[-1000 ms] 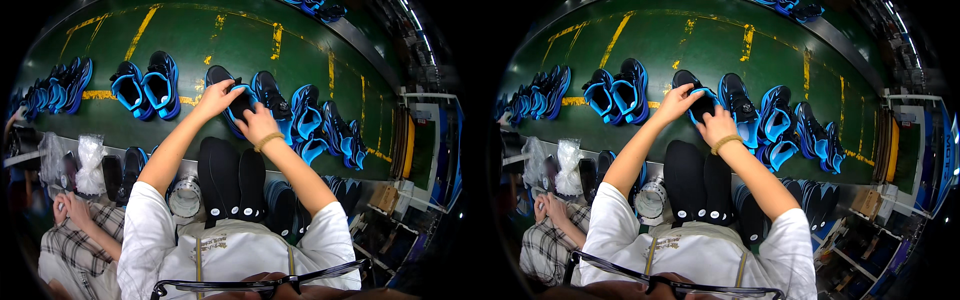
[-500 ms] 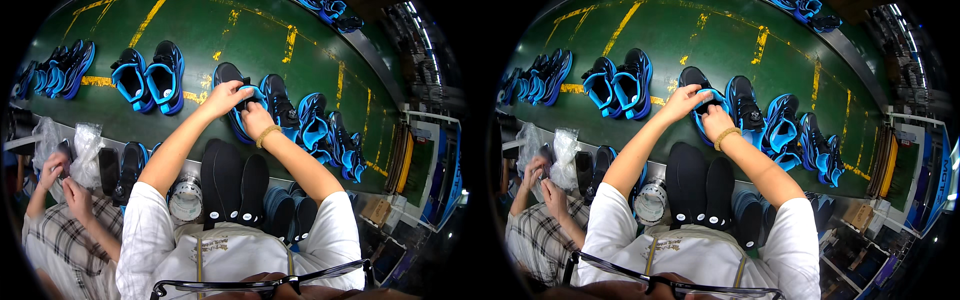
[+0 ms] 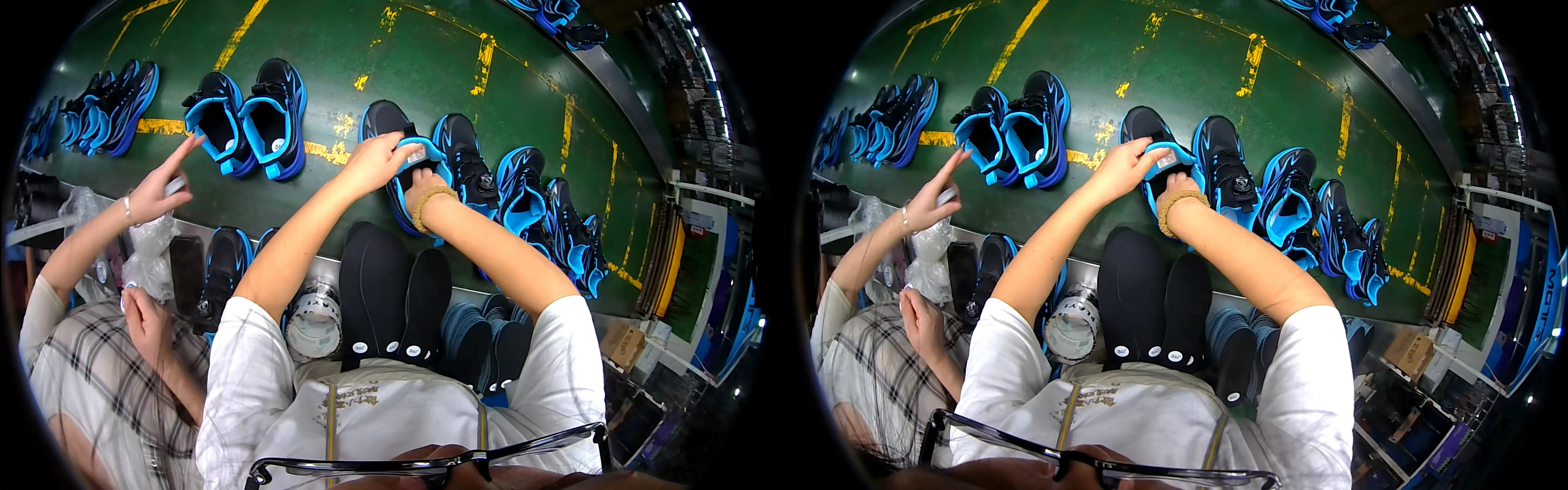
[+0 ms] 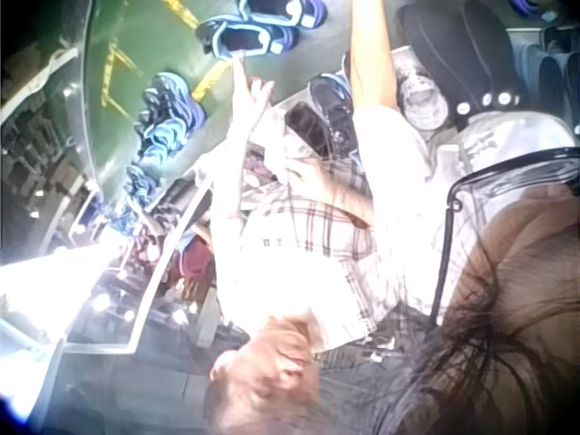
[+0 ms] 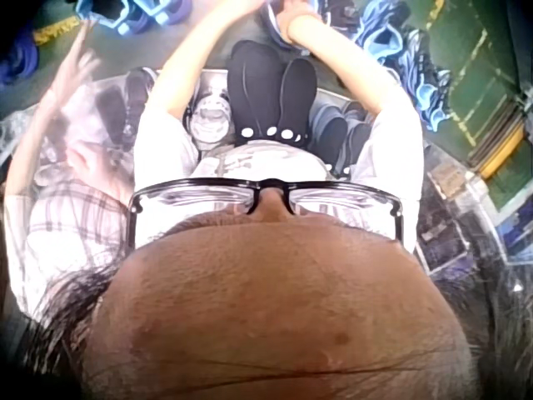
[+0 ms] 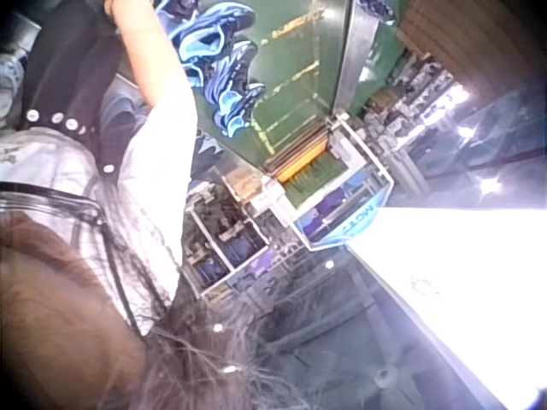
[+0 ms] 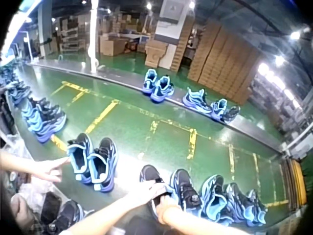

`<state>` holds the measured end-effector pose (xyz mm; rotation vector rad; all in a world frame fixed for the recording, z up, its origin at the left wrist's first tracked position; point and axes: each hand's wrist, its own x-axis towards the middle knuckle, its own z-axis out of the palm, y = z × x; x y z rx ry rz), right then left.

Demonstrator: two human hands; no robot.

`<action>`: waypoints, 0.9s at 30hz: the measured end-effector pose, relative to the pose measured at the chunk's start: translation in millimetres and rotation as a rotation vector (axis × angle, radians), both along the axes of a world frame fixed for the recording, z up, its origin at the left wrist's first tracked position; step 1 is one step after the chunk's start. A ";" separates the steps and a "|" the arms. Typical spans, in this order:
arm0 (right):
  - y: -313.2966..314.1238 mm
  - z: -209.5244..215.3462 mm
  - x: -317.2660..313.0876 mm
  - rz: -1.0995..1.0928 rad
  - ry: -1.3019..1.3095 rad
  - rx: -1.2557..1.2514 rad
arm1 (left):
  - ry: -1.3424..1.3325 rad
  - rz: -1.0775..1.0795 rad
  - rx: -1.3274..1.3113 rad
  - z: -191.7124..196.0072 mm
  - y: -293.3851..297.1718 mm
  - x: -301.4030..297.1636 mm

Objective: The person picks up insoles from a stack, places them inside several blue and black shoes, and then gathers the insoles to place them inside a plastic bag before putting the bag onto a metal shelf.

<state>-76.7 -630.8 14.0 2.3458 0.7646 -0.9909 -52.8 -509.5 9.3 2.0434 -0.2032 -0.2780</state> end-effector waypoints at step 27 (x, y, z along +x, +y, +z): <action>-80.0 94.2 -53.7 -0.515 -0.266 0.672 | -0.145 0.395 -0.056 11.2 -36.7 -22.2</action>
